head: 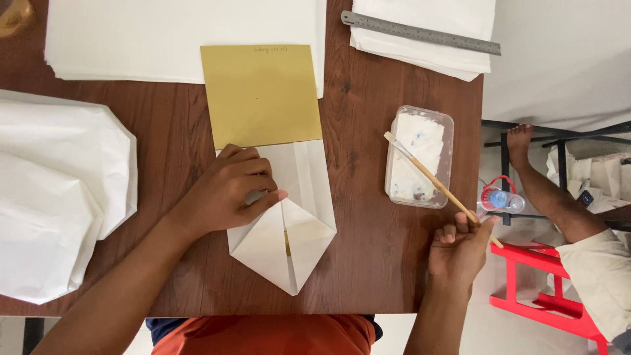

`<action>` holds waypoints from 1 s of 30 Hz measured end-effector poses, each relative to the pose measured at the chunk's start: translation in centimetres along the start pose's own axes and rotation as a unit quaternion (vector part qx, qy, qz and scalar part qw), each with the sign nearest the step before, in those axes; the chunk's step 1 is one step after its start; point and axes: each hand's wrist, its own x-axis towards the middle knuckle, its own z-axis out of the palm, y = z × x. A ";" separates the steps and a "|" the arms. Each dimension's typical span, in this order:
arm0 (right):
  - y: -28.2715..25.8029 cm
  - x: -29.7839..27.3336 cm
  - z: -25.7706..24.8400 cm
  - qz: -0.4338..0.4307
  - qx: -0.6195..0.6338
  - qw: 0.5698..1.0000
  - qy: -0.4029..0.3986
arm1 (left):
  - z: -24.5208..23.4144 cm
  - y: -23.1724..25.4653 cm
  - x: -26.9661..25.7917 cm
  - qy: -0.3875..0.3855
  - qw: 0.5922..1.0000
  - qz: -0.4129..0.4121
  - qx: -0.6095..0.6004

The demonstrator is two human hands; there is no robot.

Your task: Applying glue to the edges of white sheets with a brush and folding them into a specific shape using a template.

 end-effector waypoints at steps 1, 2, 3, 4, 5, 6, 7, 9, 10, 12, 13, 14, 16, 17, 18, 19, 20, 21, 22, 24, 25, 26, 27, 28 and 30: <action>0.1 0.3 -0.1 0.006 -0.004 1.000 -0.008 | -0.3 0.3 0.0 -0.004 1.000 -0.001 0.016; 0.1 0.5 -0.4 0.005 -0.003 1.000 -0.007 | -0.6 0.3 0.0 -0.004 1.000 0.000 0.016; 0.2 0.7 -0.6 0.015 -0.015 1.000 -0.019 | -0.9 0.4 -0.1 -0.020 1.000 -0.001 0.006; 0.3 0.9 -0.8 0.025 -0.026 0.999 -0.031 | -1.2 0.5 -0.2 -0.036 0.999 -0.002 -0.003; 0.1 0.7 -0.7 0.024 -0.028 0.999 -0.031 | -1.5 0.5 -0.3 -0.035 0.999 -0.002 -0.004; -0.2 0.4 -0.6 0.039 -0.033 0.997 -0.058 | -1.9 0.5 -0.5 -0.069 0.997 -0.017 -0.009; -0.3 0.3 -0.4 0.052 -0.037 0.994 -0.086 | -2.2 0.5 -0.7 -0.102 0.994 -0.030 -0.012; -0.5 0.3 -0.6 0.057 -0.055 0.991 -0.105 | -2.5 0.5 -1.1 -0.122 0.991 -0.043 -0.018; -0.6 0.3 -0.8 0.063 -0.072 0.988 -0.122 | -2.6 0.5 -1.4 -0.144 0.988 -0.055 -0.025; -1.1 -0.6 -0.8 0.071 -0.101 0.982 -0.145 | -2.6 0.5 -1.7 -0.156 0.986 -0.061 -0.021; -1.3 -1.0 -0.6 0.078 -0.127 0.974 -0.169 | -2.7 0.5 -1.8 -0.169 0.983 -0.064 -0.015; -1.1 -1.0 -1.4 0.077 -0.127 0.974 -0.172 | -2.6 0.4 -1.9 -0.165 0.984 -0.065 -0.014; -0.6 -1.1 -3.1 0.082 -0.201 0.961 -0.171 | -2.5 0.3 -2.2 -0.174 0.982 -0.074 -0.023; -0.5 -2.4 -2.8 0.081 -0.203 0.960 -0.175 | -2.3 0.2 -2.3 -0.170 0.982 -0.077 -0.023; -0.4 -3.7 -2.5 0.026 -0.257 0.952 -0.164 | -2.1 0.0 -2.5 -0.171 0.983 -0.071 -0.013; -0.2 -5.1 -2.2 -0.027 -0.308 0.939 -0.153 | -2.0 -0.1 -2.7 -0.174 0.983 -0.067 -0.003; -0.1 -6.3 -1.3 -0.027 -0.310 0.937 -0.157 | -2.1 0.1 -2.7 -0.171 0.983 -0.071 -0.003; -0.1 -7.7 -0.7 -0.101 -0.403 0.897 -0.151 | -2.2 0.2 -2.8 -0.170 0.982 -0.079 -0.007; -0.1 -8.9 0.0 -0.175 -0.489 0.843 -0.143 | -2.2 0.5 -2.8 -0.169 0.982 -0.087 -0.011; -0.5 -11.7 3.8 -0.216 -0.529 0.799 -0.186 | -2.2 0.7 -3.0 -0.174 0.980 -0.097 -0.001; -0.7 -13.2 5.7 -0.256 -0.566 0.751 -0.225 | -2.3 0.8 -3.0 -0.180 0.978 -0.103 0.009; -0.6 -13.2 6.8 -0.257 -0.563 0.753 -0.223 | -2.3 1.2 -3.0 -0.181 0.978 -0.100 0.012; -0.4 -13.1 8.0 -0.310 -0.563 0.703 -0.305 | -2.3 1.5 -3.1 -0.193 0.971 -0.137 0.019; -0.3 -13.1 9.2 -0.360 -0.556 0.644 -0.384 | -2.3 1.9 -3.3 -0.205 0.963 -0.173 0.025; 0.6 -12.3 11.1 -0.398 -0.528 0.617 -0.427 | -2.5 3.0 -3.7 -0.164 0.970 -0.175 0.028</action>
